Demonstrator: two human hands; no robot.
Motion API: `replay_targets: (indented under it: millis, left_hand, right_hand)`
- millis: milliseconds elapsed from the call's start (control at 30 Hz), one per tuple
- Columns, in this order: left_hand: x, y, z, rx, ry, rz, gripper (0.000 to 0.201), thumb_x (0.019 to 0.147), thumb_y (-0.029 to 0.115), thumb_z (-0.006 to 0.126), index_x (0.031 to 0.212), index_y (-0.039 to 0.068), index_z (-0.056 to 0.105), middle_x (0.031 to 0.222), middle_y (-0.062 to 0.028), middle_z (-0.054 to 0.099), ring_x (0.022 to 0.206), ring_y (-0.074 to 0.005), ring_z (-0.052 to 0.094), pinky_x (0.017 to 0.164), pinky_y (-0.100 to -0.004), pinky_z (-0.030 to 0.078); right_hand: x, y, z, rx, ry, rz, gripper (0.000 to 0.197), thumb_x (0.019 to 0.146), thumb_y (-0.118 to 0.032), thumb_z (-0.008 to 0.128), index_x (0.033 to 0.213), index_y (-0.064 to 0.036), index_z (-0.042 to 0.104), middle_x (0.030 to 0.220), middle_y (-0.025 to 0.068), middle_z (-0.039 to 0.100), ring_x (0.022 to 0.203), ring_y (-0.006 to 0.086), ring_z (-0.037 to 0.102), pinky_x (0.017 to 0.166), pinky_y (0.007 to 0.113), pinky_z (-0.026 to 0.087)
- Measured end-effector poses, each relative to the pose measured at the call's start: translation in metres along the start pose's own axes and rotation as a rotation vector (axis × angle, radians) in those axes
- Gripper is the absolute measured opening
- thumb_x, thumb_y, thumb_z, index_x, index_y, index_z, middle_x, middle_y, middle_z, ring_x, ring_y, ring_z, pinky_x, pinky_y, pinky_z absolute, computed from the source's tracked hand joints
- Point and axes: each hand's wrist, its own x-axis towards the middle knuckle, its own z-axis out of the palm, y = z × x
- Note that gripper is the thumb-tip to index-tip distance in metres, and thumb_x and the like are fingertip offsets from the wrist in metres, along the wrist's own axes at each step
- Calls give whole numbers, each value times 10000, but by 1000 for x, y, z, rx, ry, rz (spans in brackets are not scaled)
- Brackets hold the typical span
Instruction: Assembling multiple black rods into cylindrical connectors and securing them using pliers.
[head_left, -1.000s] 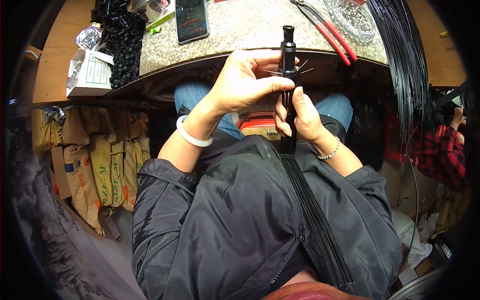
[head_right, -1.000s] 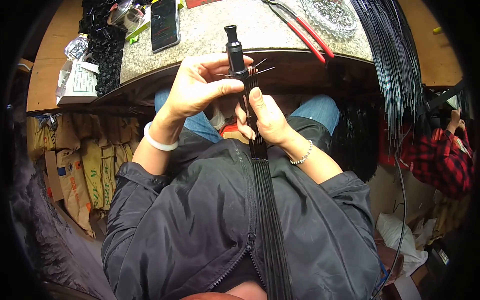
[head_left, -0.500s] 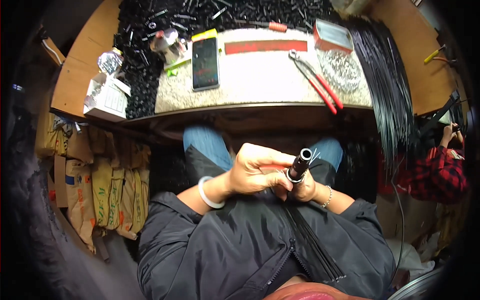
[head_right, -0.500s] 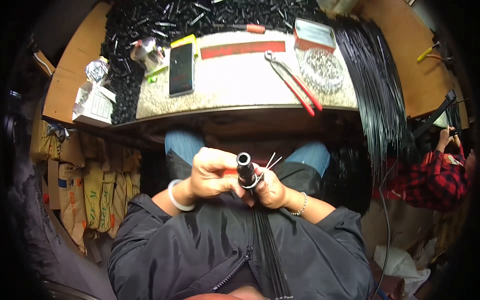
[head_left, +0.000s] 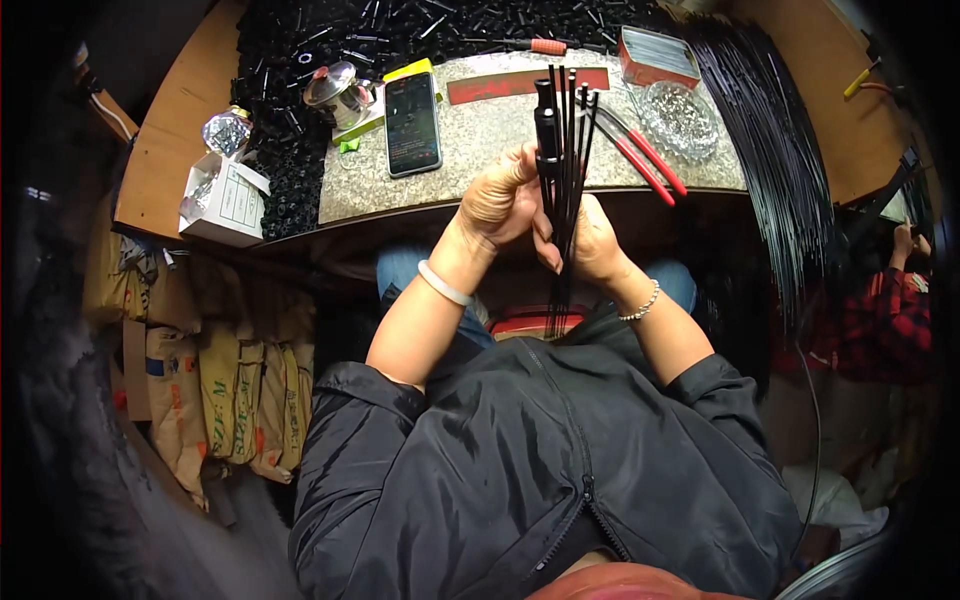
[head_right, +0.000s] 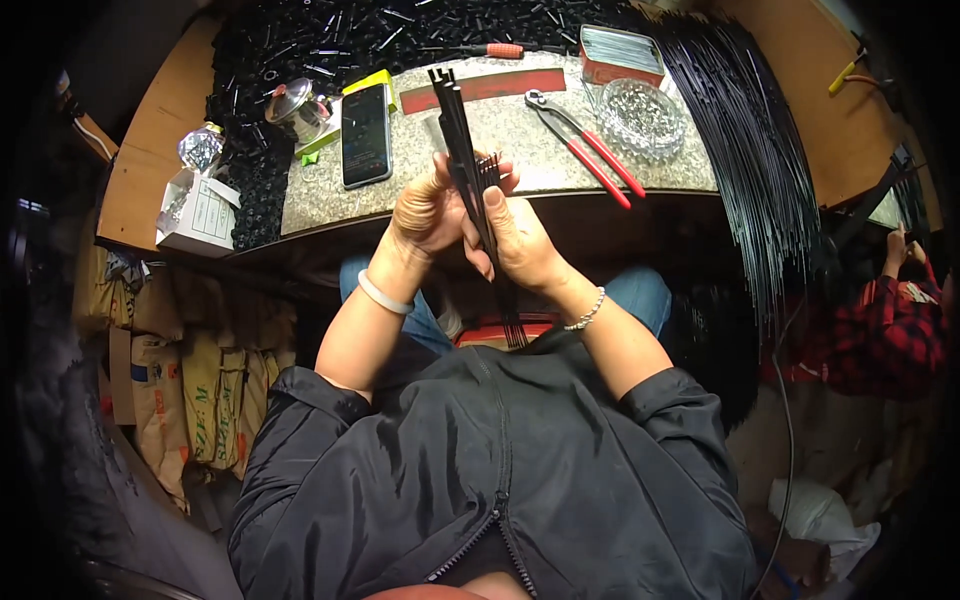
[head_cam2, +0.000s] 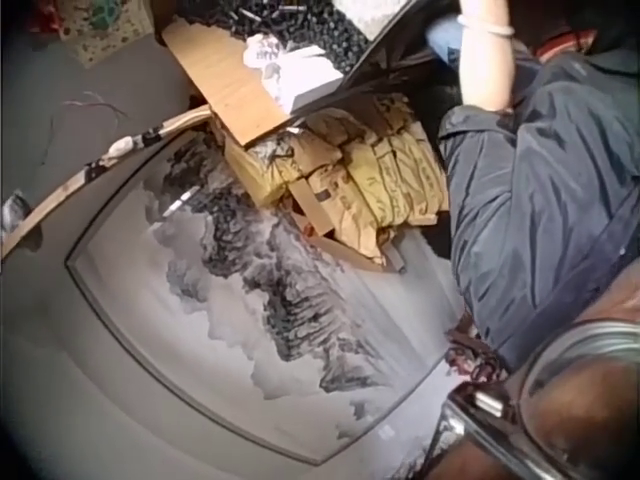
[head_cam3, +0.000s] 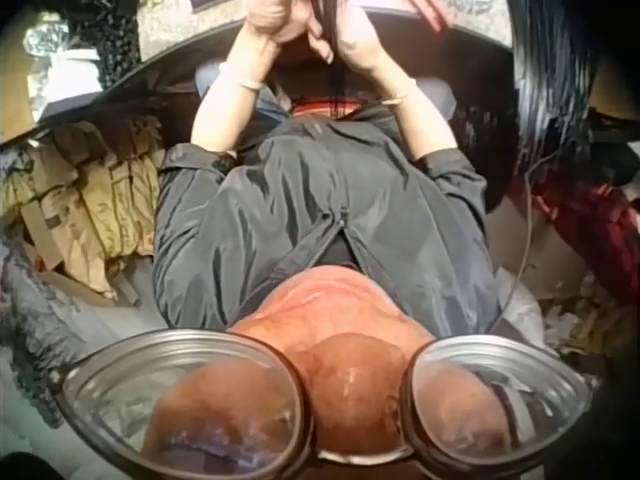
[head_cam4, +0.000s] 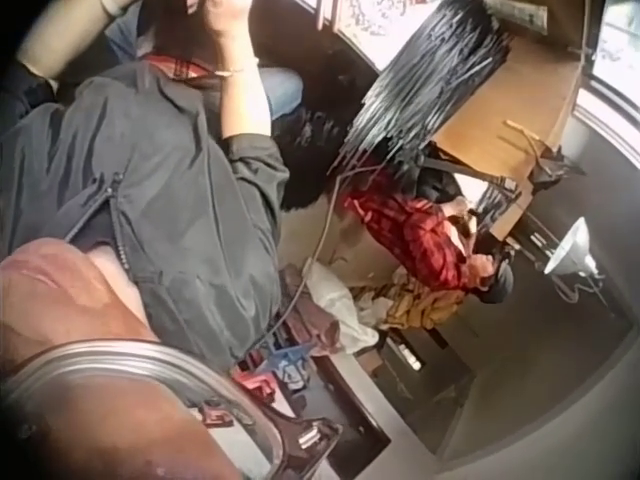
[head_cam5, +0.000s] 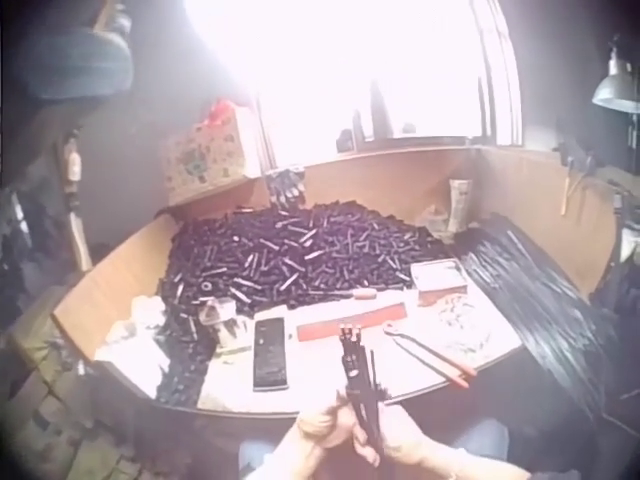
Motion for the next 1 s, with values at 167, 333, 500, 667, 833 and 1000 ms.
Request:
replay_targets:
  millis: [167,333,500,667,833,1000]
  left_hand:
    - [-12,-7,54,445,529,286,536,916,370,507,1278,-9,395,1024,-133,603,896,-174,615,808,-296,497]
    - [-25,-17,92,888,452,384,651,819,191,694,1326,-56,368,1159,-147,572,1025,-162,566,901,-277,435]
    - [-9,-18,94,1134,730,407,248,785,36,707,1006,-38,620,811,10,628,699,-52,552,633,-199,455]
    - [-18,-12,60,777,588,436,205,813,87,683,989,0,626,882,-77,669,759,-127,621,727,-250,498]
    - [-17,-13,57,636,527,437,221,804,72,692,1001,-9,633,838,-32,660,724,-80,595,662,-212,484]
    - [-17,-17,55,726,549,510,213,817,96,684,1000,-2,635,850,-31,660,728,-81,596,669,-211,482]
  right_hand:
    - [-7,4,18,-166,298,-145,592,954,-518,238,678,-51,475,485,33,476,380,86,423,364,207,348]
    - [-6,23,19,-296,476,-292,543,963,-460,318,699,-27,514,535,7,480,472,68,450,426,218,358]
    - [-7,28,33,-399,573,-416,466,978,-366,373,762,14,530,537,41,488,525,81,451,470,275,388]
    - [-11,17,35,136,540,-352,129,872,-99,621,954,-24,556,906,4,595,811,54,537,737,192,430]
    - [-14,18,29,127,534,-361,107,869,-77,619,937,6,619,884,-2,626,792,37,534,720,188,432]
    - [-9,11,33,141,545,-321,115,874,-99,618,917,7,636,861,-7,635,773,28,530,703,178,424]
